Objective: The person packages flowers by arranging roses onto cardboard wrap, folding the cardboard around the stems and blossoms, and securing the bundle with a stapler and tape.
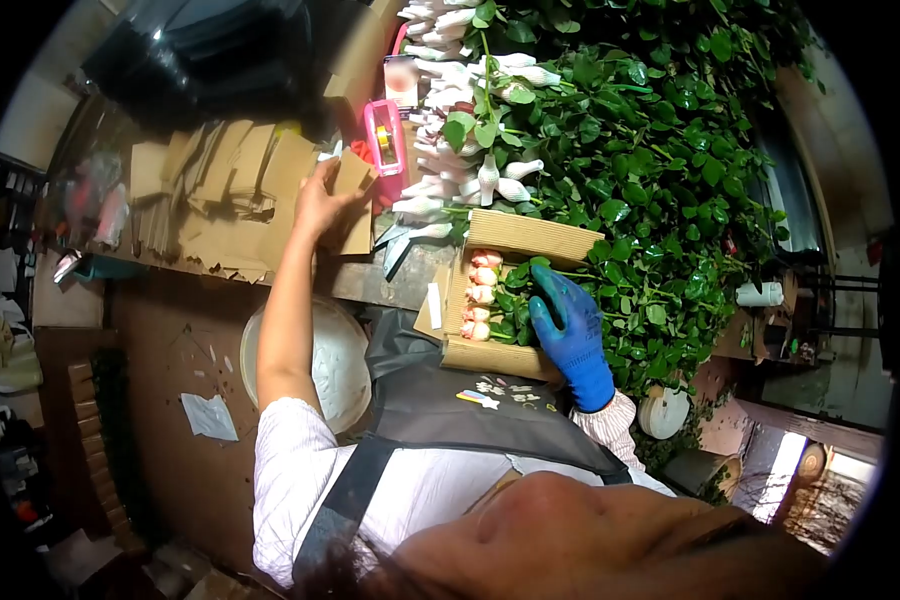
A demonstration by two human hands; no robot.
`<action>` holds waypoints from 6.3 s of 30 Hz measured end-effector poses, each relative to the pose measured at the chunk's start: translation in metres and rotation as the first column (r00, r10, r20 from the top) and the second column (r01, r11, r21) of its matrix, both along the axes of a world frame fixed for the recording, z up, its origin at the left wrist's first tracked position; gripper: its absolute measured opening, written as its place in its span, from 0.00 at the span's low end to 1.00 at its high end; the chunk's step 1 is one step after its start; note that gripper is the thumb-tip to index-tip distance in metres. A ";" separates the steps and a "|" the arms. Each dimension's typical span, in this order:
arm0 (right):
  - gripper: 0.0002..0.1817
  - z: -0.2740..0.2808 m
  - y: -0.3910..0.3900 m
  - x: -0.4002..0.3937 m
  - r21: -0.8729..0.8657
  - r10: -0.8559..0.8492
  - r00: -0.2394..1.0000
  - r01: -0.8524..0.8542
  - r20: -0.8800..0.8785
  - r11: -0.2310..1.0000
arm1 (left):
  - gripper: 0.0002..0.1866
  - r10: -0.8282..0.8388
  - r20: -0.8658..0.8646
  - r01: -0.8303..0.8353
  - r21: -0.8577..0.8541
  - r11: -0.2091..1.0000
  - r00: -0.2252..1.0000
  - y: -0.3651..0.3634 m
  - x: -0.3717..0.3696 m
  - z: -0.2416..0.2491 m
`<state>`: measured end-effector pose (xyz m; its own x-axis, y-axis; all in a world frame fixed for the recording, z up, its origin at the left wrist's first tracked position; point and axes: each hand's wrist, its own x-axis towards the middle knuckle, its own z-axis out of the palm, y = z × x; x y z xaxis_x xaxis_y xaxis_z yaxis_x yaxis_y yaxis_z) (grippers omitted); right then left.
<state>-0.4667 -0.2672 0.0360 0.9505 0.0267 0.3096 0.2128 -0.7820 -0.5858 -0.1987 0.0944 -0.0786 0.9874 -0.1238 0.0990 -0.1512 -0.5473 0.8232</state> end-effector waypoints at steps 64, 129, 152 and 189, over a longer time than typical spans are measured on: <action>0.32 0.011 0.006 -0.011 -0.215 0.106 0.992 -0.088 0.071 0.973 | 0.23 -0.702 -0.403 0.808 0.336 0.483 0.587 -0.190 -0.130 0.061; 0.28 -0.010 0.022 -0.002 -0.657 0.071 0.891 -0.383 -0.449 0.649 | 0.40 -0.152 0.079 0.035 0.776 0.629 0.985 -0.093 -0.115 -0.085; 0.29 -0.016 0.023 -0.002 -0.707 0.072 0.916 -0.353 -0.394 0.613 | 0.29 -0.530 -0.459 0.638 0.110 0.762 0.712 -0.073 -0.174 0.084; 0.31 -0.027 0.022 -0.003 -0.744 0.003 0.938 -0.277 -0.347 0.608 | 0.06 -0.786 0.026 0.590 0.647 0.484 0.617 -0.056 -0.183 0.038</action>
